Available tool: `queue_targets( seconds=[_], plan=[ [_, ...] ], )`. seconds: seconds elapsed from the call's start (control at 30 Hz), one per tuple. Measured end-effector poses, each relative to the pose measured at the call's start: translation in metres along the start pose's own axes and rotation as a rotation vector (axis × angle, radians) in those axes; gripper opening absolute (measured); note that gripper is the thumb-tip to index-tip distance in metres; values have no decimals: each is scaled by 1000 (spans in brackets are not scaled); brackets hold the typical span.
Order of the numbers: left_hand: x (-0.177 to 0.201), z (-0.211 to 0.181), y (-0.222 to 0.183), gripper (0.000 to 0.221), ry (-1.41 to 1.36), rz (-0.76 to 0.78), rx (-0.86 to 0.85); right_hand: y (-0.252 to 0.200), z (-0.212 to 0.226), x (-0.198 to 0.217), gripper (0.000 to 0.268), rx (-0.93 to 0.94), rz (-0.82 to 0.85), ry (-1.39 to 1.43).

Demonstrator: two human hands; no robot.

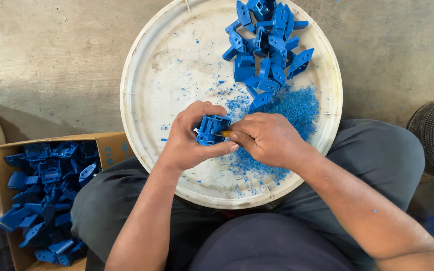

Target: The person trims excess plastic from blue components using a utility knife, placing the finished parts into a box and keeping the scraps on a white tray.

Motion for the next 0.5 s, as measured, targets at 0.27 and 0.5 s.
queue_targets(
  seconds=[0.27,0.5],
  plan=[
    [3,1,-2,53,-10,58,20,2,10,8,18,66,-12,-100],
    [3,0,-3,54,-69,39,62,-4,6,2,21,160,-103,8]
  ],
)
Point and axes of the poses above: each hand's wrist, its own y-axis towards the middle knuckle, its own x-axis out of the back of the hand, z = x × y, the point moved 5 cm from there along y, towards the middle knuckle, and after that the axes turned 7 degrees about -y, right-handed, at the moved point
